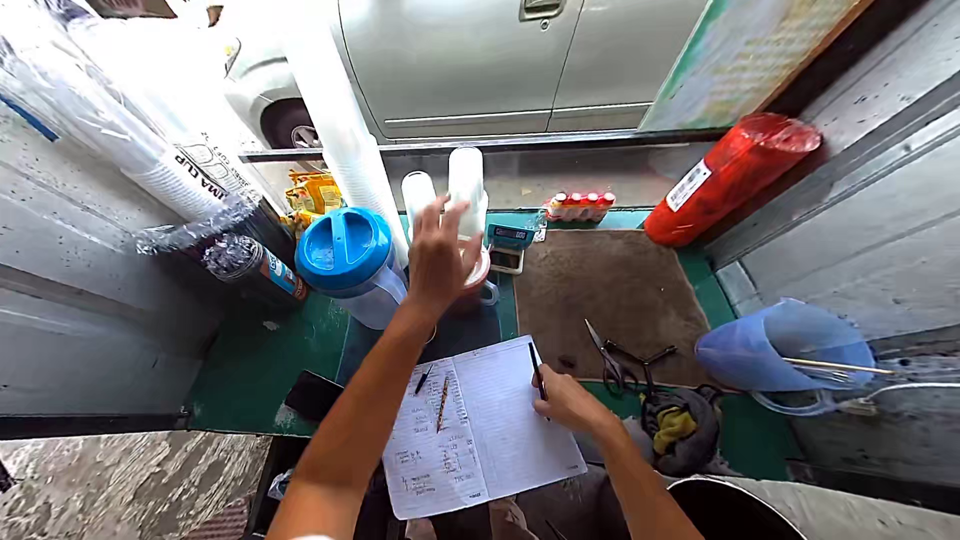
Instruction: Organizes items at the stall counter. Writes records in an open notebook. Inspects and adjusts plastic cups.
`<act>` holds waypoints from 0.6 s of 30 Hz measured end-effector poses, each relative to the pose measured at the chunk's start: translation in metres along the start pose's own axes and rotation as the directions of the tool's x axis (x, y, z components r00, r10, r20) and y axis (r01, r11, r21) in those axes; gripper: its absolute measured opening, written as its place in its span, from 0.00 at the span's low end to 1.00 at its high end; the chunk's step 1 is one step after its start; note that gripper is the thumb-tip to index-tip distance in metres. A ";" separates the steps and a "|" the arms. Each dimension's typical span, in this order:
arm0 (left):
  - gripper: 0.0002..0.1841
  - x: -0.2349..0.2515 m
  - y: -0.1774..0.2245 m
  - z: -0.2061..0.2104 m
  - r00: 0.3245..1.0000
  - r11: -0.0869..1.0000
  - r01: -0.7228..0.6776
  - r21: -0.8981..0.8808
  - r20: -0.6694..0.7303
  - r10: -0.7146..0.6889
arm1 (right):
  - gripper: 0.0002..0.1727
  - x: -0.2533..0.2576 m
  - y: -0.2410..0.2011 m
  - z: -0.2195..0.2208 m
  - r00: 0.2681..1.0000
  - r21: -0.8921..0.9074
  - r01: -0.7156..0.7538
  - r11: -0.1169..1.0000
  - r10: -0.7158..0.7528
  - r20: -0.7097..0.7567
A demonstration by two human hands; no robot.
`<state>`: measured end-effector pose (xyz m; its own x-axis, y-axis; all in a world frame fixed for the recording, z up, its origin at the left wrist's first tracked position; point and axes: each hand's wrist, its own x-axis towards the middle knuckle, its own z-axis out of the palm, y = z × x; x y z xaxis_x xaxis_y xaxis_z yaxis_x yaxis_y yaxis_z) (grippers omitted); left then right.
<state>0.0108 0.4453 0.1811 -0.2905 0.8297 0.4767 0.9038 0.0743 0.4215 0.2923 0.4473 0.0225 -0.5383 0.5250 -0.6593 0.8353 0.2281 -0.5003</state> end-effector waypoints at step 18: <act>0.39 0.130 -0.031 0.060 0.891 0.944 0.320 0.085 0.311 -0.330 | 0.23 0.162 -0.084 -0.178 0.756 -0.344 0.141 0.928 -0.326 -0.568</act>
<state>-0.0357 0.5835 0.1839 -0.4592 0.8872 0.0455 0.7866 0.3822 0.4850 0.1549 0.6589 0.0574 -0.6149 0.7884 -0.0161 0.7379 0.5681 -0.3643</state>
